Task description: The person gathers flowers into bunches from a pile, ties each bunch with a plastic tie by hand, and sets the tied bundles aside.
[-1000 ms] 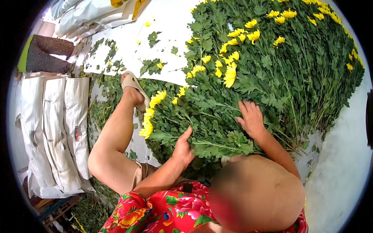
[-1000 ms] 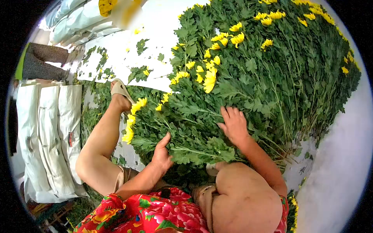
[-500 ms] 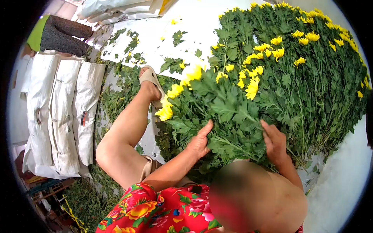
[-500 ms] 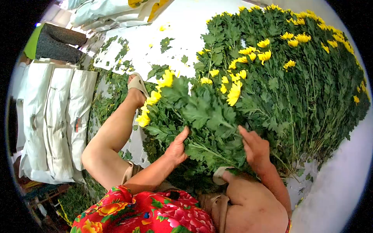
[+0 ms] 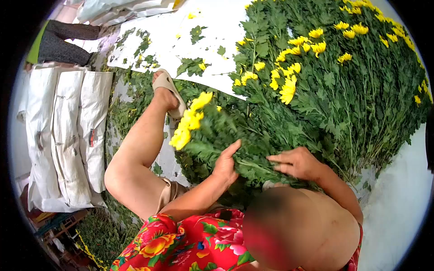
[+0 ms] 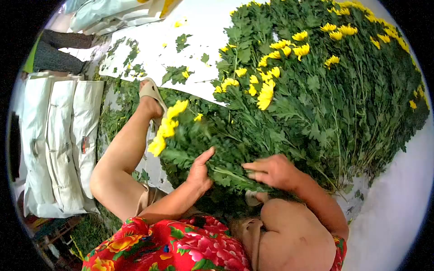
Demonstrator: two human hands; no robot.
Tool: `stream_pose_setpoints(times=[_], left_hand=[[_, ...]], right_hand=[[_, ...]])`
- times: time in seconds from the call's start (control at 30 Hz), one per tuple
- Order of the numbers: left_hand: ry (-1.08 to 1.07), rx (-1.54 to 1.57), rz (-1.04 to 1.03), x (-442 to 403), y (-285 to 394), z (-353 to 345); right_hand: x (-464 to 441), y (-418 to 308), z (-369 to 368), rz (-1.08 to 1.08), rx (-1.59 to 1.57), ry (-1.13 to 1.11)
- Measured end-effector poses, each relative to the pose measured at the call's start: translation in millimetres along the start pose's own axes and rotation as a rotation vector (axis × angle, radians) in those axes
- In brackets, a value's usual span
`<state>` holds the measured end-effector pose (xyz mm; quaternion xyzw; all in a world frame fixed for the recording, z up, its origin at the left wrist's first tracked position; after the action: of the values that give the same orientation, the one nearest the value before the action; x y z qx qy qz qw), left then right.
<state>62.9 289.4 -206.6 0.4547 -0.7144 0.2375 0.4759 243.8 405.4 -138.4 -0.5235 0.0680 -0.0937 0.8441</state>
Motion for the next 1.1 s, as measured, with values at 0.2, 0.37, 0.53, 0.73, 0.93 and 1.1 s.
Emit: stream_pose_setpoints(times=[0.2,0.37,0.53,0.73,0.93,1.1], left_hand=[[0.04,0.143,0.097,-5.6,-15.9,33.9],[0.043,0.139,0.095,-7.0,-13.3,32.8],[-0.001,0.161,0.078,-9.5,-6.7,26.2],[-0.129,0.078,0.021,-13.2,9.7,5.4],[-0.202,-0.045,-0.025,-6.5,22.6,-14.8],[-0.306,-0.134,-0.029,-12.5,13.3,-12.1]], right_hand=[[9.4,81.1,-21.3,-0.106,0.455,0.119],[2.5,96.6,-46.8,-0.164,0.592,-0.007],[12.5,79.1,2.0,-0.285,0.219,0.312],[19.9,36.0,29.4,-0.173,0.033,0.554],[10.7,-7.3,26.2,-0.088,0.383,0.472],[0.1,-13.6,7.0,-0.055,0.487,0.23]])
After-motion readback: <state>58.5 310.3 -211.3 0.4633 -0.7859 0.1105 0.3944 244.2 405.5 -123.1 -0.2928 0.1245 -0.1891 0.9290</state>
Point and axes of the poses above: each hand's wrist, its own x-axis away from the middle knuckle, its own z-axis out of the back of the hand, y = z × x, the point moved 5 cm from there along -x, towards the middle knuckle, and after that the axes turned 12 degrees about z, right-handed, at the moved point
